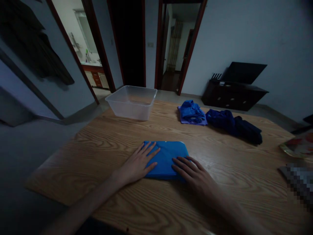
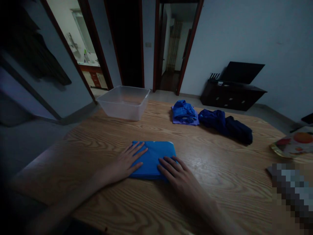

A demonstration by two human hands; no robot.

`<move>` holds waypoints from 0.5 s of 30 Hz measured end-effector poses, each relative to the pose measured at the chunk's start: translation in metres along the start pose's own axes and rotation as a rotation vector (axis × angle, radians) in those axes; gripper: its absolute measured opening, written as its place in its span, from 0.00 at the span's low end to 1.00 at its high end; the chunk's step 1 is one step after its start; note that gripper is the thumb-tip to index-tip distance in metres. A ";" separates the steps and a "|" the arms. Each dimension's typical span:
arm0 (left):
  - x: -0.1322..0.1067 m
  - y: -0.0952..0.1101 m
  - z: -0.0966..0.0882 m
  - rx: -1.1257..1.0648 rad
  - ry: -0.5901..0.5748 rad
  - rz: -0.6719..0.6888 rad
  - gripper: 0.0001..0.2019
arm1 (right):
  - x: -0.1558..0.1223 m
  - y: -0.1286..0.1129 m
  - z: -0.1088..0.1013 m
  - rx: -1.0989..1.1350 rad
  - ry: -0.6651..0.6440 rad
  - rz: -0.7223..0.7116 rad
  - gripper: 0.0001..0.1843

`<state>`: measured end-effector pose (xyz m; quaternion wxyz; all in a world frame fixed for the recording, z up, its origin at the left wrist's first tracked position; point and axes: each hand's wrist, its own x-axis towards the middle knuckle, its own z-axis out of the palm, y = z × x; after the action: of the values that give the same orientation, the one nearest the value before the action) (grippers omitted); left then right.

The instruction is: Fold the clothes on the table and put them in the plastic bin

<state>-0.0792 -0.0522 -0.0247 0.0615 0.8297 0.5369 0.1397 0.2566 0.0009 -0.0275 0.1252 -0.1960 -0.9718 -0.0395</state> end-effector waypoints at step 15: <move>0.000 0.099 0.004 -0.076 0.000 0.173 0.30 | -0.002 0.079 -0.019 0.472 0.084 0.668 0.30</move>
<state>0.0088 -0.0930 -0.0035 0.0805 0.8701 0.4576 0.1647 0.2934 0.0705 -0.0071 0.2121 -0.4649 -0.8312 0.2193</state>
